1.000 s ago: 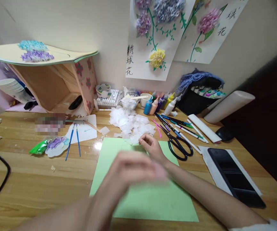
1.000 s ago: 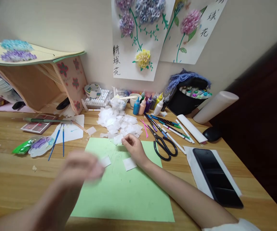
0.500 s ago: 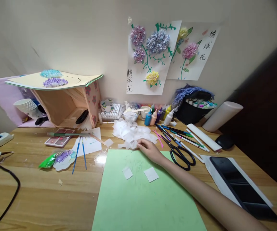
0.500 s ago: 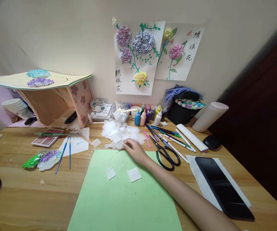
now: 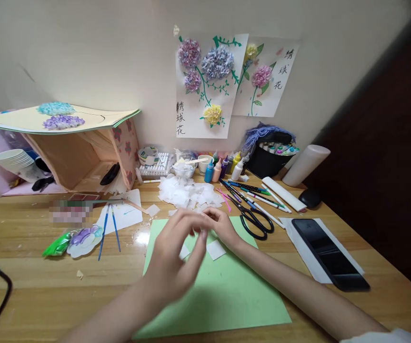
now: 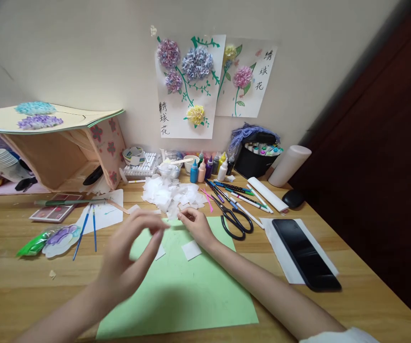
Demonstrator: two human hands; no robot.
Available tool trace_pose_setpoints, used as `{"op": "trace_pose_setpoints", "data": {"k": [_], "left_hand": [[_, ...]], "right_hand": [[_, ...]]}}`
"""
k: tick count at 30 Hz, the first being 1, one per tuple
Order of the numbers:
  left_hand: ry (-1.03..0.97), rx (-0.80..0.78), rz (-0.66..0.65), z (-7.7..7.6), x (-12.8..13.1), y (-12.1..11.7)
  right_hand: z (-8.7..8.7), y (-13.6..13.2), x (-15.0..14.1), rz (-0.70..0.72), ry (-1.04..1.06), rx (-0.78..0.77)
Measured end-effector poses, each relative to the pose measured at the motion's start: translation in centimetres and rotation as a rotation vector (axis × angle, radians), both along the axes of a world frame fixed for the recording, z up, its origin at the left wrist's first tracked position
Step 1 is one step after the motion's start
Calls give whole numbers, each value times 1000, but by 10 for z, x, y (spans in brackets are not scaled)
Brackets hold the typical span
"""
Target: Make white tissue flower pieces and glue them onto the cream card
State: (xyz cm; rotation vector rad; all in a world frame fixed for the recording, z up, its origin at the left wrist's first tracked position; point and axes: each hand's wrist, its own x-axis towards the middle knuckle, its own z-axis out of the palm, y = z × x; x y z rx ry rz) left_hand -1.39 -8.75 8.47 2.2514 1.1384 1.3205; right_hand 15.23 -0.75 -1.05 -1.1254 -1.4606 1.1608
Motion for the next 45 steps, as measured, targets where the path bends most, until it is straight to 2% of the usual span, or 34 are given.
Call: {"op": "trace_pose_setpoints", "data": {"k": [2,5,7,9,21,29,34,45], "left_hand": [[98,-96,29,-22,9,24],[225,-141,70,-55,14,48],[248,-138,79,-69,13,52],[246,-136,91,-76,11,52],[244,-135,24,-96,5,57],[199,-111,44,-96,5,56],[157,-155,75,-94,5,57],[90,-14,62,-95,6,56]], "right_hand": [[0,-6,3,22,24,0],[-1,-9,7,29,41,-11],[-1,-8,9,28,36,-27],[0,-8,10,40,32,-41],[1,-10,10,98,-71,-26],[-3,-9,10,100,-24,-59],[-5,-9,10,94,-63,-50],[0,-11,10,115,-90,-20]]}}
